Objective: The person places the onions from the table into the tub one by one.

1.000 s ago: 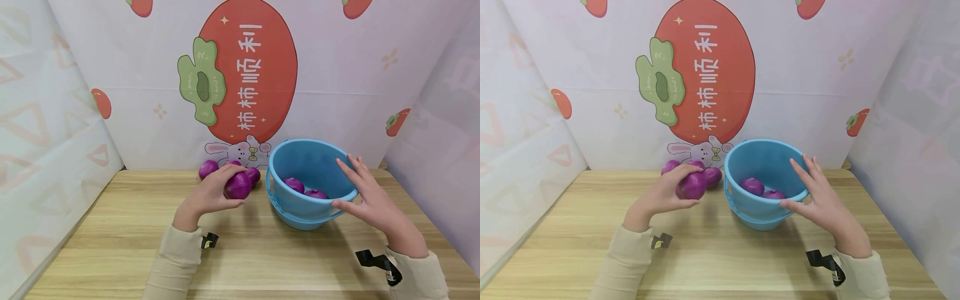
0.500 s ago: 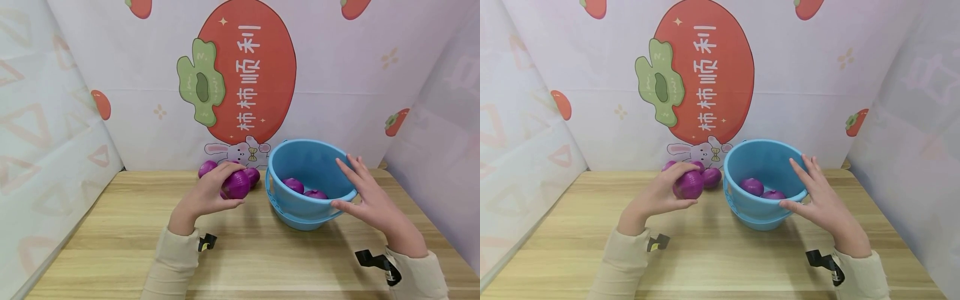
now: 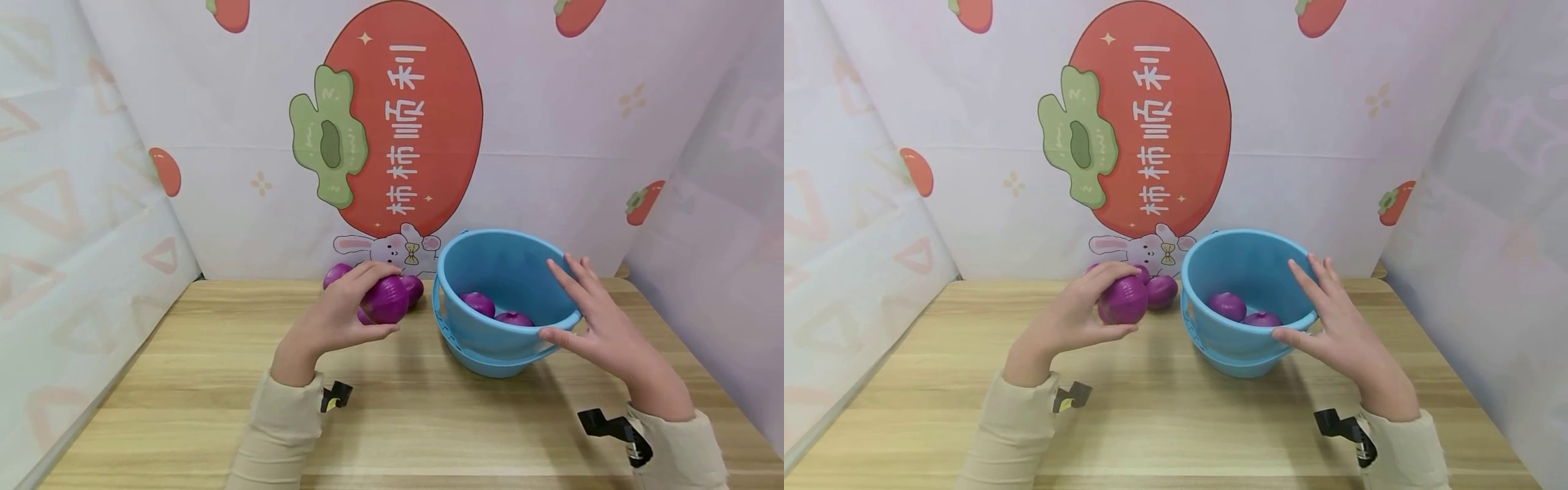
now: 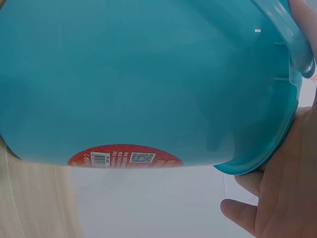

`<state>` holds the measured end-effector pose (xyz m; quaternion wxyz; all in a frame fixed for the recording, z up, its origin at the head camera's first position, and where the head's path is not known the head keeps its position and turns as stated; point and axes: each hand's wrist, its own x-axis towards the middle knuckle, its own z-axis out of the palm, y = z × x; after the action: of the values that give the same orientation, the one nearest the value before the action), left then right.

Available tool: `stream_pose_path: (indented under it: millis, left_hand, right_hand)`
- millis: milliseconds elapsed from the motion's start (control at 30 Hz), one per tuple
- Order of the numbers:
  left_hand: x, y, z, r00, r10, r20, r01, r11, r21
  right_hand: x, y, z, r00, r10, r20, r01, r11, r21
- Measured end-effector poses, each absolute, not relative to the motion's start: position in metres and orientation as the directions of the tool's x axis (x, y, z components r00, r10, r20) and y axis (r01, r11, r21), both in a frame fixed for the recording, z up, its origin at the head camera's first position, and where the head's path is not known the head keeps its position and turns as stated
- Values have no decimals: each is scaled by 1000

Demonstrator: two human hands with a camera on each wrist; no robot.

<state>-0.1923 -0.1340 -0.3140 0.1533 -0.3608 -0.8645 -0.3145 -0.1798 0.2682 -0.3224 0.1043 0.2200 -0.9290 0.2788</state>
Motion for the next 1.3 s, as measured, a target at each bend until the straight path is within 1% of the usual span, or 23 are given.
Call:
stream_pose_path:
  millis: [300, 700, 1000, 1300]
  left_hand:
    - [-192, -132, -306, -677, 537, 503, 733, 548, 402]
    - [-191, -128, -296, -670, 539, 512, 740, 541, 399]
    - [-190, -123, -291, -622, 563, 545, 780, 511, 362]
    - [-193, -114, -290, -596, 587, 548, 800, 491, 345]
  right_hand:
    - [-180, 270, -322, -879, -349, 326, -471, 743, -476]
    - [-182, 269, -323, -883, -345, 319, -464, 746, -477]
    - [-181, 269, -324, -883, -348, 315, -464, 749, -474]
    - [-180, 268, -324, -882, -352, 315, -468, 738, -486]
